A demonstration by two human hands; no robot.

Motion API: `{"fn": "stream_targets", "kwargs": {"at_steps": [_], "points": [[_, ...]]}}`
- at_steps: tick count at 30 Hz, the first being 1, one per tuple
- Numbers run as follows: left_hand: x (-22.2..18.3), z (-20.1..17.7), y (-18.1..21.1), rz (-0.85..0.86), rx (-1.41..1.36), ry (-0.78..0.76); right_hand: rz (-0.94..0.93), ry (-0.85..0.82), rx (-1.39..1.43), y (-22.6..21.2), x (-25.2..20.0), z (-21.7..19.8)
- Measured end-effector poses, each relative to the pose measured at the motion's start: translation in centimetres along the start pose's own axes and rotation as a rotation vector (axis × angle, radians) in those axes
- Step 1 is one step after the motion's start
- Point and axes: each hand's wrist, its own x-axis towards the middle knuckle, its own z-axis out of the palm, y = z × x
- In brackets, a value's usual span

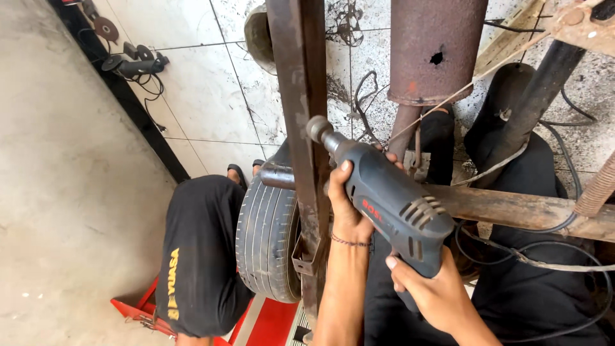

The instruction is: The person uses a Bosch angle grinder to grind a vertical metal frame section in a workshop. Another person works nearby on a tire. The camera wearer moves the grinder along the frame, then shifts to a horizontal section and continues grinding.

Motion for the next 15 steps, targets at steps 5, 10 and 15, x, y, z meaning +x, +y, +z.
{"fn": "stream_targets", "kwargs": {"at_steps": [5,10,15], "points": [[-1.5,-2.3,-1.0,0.017,-0.005,0.010,0.063,-0.006,-0.005,2.1,-0.8,-0.6],[-2.8,-2.8,-0.9,0.033,-0.072,0.027,0.114,-0.004,-0.094,2.4,-1.9,0.7],[-3.0,-3.1,-1.6,0.004,-0.044,0.046,0.101,-0.008,0.023,2.9,-2.0,0.2]]}}
